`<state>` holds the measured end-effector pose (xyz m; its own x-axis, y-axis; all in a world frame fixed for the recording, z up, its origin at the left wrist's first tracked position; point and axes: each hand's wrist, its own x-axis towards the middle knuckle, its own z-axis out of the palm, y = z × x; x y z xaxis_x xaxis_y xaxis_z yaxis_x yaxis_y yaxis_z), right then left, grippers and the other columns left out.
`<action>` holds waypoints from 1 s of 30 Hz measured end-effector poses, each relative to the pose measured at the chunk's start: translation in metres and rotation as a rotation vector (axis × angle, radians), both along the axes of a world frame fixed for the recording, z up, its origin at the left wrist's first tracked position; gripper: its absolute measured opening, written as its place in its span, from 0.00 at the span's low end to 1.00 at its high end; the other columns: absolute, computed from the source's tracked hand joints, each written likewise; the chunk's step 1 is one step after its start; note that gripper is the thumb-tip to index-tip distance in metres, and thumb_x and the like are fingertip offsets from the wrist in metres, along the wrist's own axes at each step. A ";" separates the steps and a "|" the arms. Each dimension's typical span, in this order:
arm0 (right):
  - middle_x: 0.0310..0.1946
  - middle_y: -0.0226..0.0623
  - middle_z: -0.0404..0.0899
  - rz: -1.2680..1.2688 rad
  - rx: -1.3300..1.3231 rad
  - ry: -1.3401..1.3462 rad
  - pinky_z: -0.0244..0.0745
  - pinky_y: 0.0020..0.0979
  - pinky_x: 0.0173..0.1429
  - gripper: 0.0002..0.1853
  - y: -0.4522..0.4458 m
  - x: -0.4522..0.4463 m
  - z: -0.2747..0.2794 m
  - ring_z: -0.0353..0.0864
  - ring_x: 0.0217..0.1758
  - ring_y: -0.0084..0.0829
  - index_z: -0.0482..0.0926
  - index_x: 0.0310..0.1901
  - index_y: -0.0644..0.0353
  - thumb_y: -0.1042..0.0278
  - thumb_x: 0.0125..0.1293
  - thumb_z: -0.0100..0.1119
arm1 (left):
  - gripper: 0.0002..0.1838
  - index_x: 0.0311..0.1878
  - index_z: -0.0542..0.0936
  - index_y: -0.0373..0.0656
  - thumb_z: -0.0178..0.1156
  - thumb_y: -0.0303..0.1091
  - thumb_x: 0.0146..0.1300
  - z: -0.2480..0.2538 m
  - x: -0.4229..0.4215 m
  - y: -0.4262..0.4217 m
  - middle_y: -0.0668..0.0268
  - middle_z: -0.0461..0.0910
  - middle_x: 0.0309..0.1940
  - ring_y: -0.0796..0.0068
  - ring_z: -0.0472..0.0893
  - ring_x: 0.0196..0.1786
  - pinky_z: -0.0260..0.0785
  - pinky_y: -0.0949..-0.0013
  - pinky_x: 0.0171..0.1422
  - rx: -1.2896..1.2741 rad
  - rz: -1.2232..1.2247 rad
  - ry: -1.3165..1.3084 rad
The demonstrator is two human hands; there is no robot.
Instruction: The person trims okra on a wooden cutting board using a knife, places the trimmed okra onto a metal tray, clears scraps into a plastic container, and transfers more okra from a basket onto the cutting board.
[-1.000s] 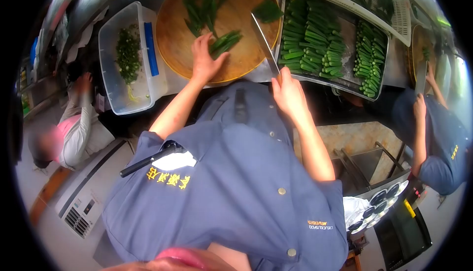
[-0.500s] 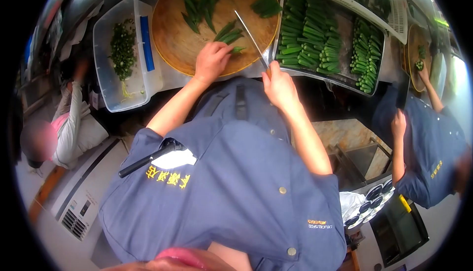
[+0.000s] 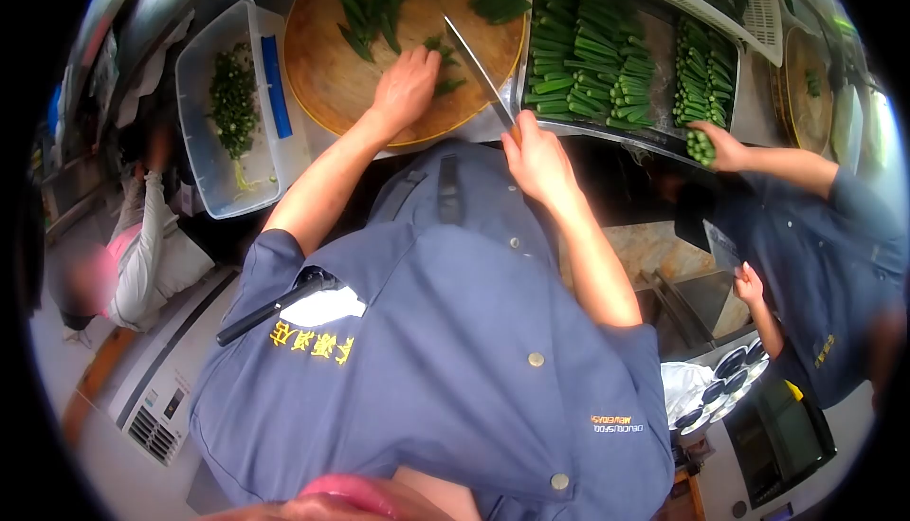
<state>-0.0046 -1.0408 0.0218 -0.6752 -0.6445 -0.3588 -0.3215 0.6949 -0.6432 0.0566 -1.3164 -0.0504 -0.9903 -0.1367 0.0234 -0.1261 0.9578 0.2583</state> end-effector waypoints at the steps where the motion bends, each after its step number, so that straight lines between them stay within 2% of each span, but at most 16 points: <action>1: 0.35 0.65 0.86 0.001 -0.008 -0.002 0.80 0.61 0.47 0.17 0.001 0.000 0.000 0.86 0.43 0.70 0.70 0.54 0.65 0.61 0.79 0.64 | 0.16 0.53 0.83 0.37 0.63 0.23 0.62 0.002 -0.001 -0.002 0.53 0.82 0.49 0.47 0.83 0.54 0.80 0.48 0.56 -0.004 -0.003 -0.001; 3: 0.35 0.65 0.86 0.000 -0.013 -0.004 0.80 0.61 0.47 0.17 0.002 -0.001 0.002 0.86 0.43 0.70 0.70 0.54 0.65 0.62 0.79 0.64 | 0.15 0.53 0.84 0.38 0.66 0.25 0.62 0.012 -0.004 -0.010 0.52 0.82 0.50 0.47 0.85 0.54 0.81 0.51 0.56 0.174 0.094 0.250; 4: 0.35 0.65 0.86 0.002 -0.013 -0.004 0.80 0.61 0.47 0.17 0.003 -0.001 0.002 0.86 0.43 0.70 0.70 0.54 0.65 0.62 0.79 0.64 | 0.15 0.53 0.84 0.38 0.66 0.25 0.62 0.022 -0.004 -0.010 0.52 0.82 0.50 0.47 0.85 0.54 0.81 0.51 0.56 0.171 0.088 0.247; 6: 0.35 0.65 0.86 -0.004 -0.020 -0.008 0.80 0.61 0.46 0.17 0.006 0.000 0.000 0.86 0.43 0.70 0.70 0.54 0.65 0.62 0.79 0.64 | 0.14 0.49 0.85 0.40 0.73 0.29 0.60 0.039 0.002 -0.010 0.50 0.83 0.50 0.49 0.86 0.55 0.82 0.53 0.56 0.772 0.442 0.220; 9: 0.35 0.65 0.86 -0.011 -0.029 -0.012 0.80 0.61 0.46 0.17 0.006 0.001 -0.002 0.86 0.43 0.70 0.70 0.54 0.64 0.62 0.79 0.64 | 0.16 0.50 0.87 0.41 0.77 0.31 0.59 0.004 0.032 -0.019 0.49 0.84 0.53 0.48 0.87 0.56 0.79 0.53 0.62 0.665 0.369 0.105; 10: 0.35 0.65 0.86 -0.010 -0.030 -0.016 0.80 0.61 0.46 0.17 0.007 0.002 -0.002 0.86 0.43 0.70 0.70 0.55 0.64 0.62 0.79 0.65 | 0.19 0.52 0.88 0.41 0.79 0.33 0.58 -0.006 0.041 -0.018 0.50 0.84 0.58 0.48 0.85 0.58 0.78 0.53 0.65 0.531 0.286 0.175; 11: 0.35 0.65 0.86 -0.010 -0.029 -0.018 0.80 0.61 0.46 0.17 0.007 0.002 -0.002 0.86 0.43 0.70 0.70 0.55 0.64 0.62 0.79 0.65 | 0.19 0.52 0.88 0.41 0.79 0.33 0.58 -0.016 0.050 -0.015 0.50 0.84 0.58 0.48 0.85 0.58 0.78 0.53 0.65 0.531 0.287 0.174; 13: 0.35 0.65 0.86 -0.015 -0.021 -0.019 0.80 0.61 0.46 0.17 0.006 0.002 0.001 0.86 0.43 0.70 0.70 0.55 0.64 0.62 0.79 0.64 | 0.21 0.54 0.89 0.43 0.81 0.35 0.57 -0.012 0.063 -0.003 0.53 0.82 0.62 0.47 0.81 0.63 0.76 0.50 0.68 0.278 0.177 0.401; 14: 0.35 0.65 0.86 -0.016 -0.017 -0.020 0.80 0.61 0.46 0.17 0.005 0.002 0.002 0.86 0.43 0.70 0.70 0.55 0.64 0.62 0.79 0.64 | 0.22 0.54 0.89 0.46 0.83 0.37 0.56 -0.023 0.065 -0.002 0.52 0.79 0.66 0.43 0.76 0.68 0.73 0.47 0.72 0.306 0.180 0.395; 15: 0.35 0.65 0.86 -0.006 -0.020 0.009 0.80 0.62 0.46 0.16 0.003 0.002 0.002 0.86 0.43 0.70 0.70 0.55 0.64 0.62 0.79 0.64 | 0.22 0.54 0.89 0.46 0.83 0.37 0.56 -0.037 0.063 -0.002 0.52 0.79 0.66 0.43 0.76 0.68 0.73 0.47 0.72 0.310 0.181 0.393; 17: 0.35 0.65 0.86 0.006 -0.021 0.042 0.80 0.62 0.46 0.16 -0.003 -0.003 0.001 0.86 0.43 0.71 0.70 0.55 0.64 0.63 0.79 0.63 | 0.23 0.55 0.89 0.48 0.84 0.39 0.56 -0.063 0.051 -0.003 0.52 0.78 0.67 0.43 0.74 0.72 0.69 0.46 0.77 0.535 0.263 0.389; 21: 0.35 0.65 0.86 0.025 0.012 0.098 0.81 0.62 0.48 0.16 -0.021 -0.008 -0.003 0.86 0.44 0.70 0.70 0.55 0.65 0.63 0.79 0.62 | 0.26 0.57 0.87 0.47 0.84 0.39 0.55 -0.043 0.021 0.006 0.51 0.78 0.68 0.42 0.74 0.72 0.69 0.46 0.77 0.390 0.236 0.447; 23: 0.36 0.65 0.86 0.038 0.013 0.103 0.81 0.63 0.49 0.15 -0.026 -0.008 -0.002 0.87 0.44 0.70 0.70 0.55 0.65 0.63 0.79 0.62 | 0.31 0.62 0.84 0.45 0.84 0.38 0.54 -0.030 0.014 0.008 0.49 0.78 0.69 0.41 0.75 0.72 0.71 0.46 0.76 0.288 0.200 0.462; 26: 0.35 0.65 0.86 0.081 0.019 0.084 0.81 0.63 0.51 0.15 -0.030 -0.005 0.004 0.87 0.44 0.70 0.70 0.55 0.66 0.63 0.79 0.61 | 0.35 0.64 0.81 0.42 0.84 0.38 0.54 -0.042 0.003 -0.004 0.49 0.78 0.69 0.42 0.76 0.70 0.72 0.47 0.76 0.357 0.146 0.448; 30: 0.35 0.66 0.86 0.017 0.017 0.070 0.81 0.64 0.50 0.15 -0.029 -0.001 0.003 0.87 0.44 0.71 0.70 0.54 0.66 0.63 0.79 0.61 | 0.37 0.65 0.79 0.38 0.85 0.38 0.53 -0.051 0.004 -0.010 0.49 0.78 0.70 0.41 0.76 0.70 0.72 0.47 0.76 0.450 0.135 0.409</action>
